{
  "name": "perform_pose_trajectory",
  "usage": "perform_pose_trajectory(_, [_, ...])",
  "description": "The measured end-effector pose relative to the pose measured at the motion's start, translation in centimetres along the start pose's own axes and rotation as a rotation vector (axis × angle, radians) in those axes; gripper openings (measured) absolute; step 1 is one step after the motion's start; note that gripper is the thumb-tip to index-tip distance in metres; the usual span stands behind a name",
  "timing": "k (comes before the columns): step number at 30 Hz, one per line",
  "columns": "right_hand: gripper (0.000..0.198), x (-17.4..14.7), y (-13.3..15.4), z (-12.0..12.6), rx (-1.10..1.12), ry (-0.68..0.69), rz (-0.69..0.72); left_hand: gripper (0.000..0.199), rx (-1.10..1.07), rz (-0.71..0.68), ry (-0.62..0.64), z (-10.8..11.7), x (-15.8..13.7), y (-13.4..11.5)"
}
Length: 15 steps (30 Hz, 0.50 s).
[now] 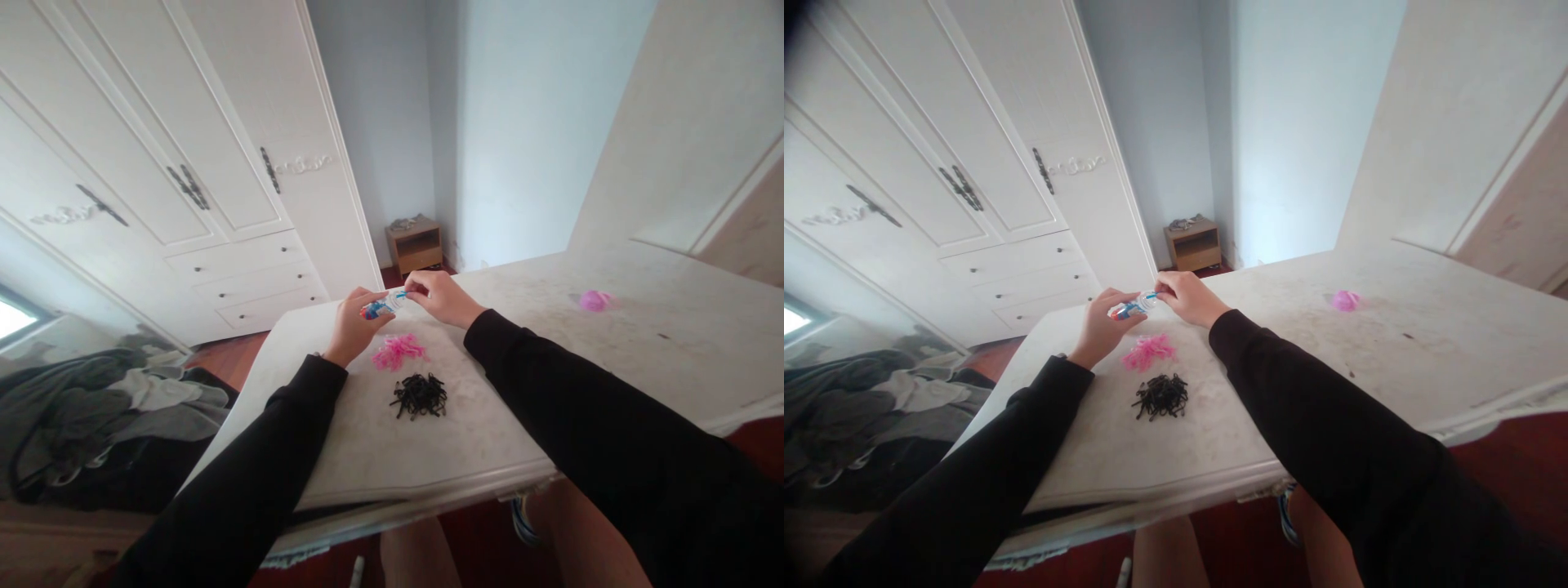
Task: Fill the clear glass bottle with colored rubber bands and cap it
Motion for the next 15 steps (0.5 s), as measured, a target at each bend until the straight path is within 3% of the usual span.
perform_pose_trajectory(6, [0.010,0.0,1.0,-0.6,0.007,0.013,0.028,0.034,-0.027,-0.037,0.042,-0.2,-0.1,-0.7])
perform_pose_trajectory(15, [0.020,-0.2,1.9,0.2,0.012,-0.164,0.119,0.031,-0.088,-0.041,-0.060,0.2,0.2,-1.1])
Point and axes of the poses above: each hand's wrist, its own x-axis towards the middle knuckle, its own z-axis out of the back of the hand, y = z × x, the point moved 4 cm from there along x, towards the middle knuckle, and after that the axes turned 2 degrees about -z, right-handed, at the moved point
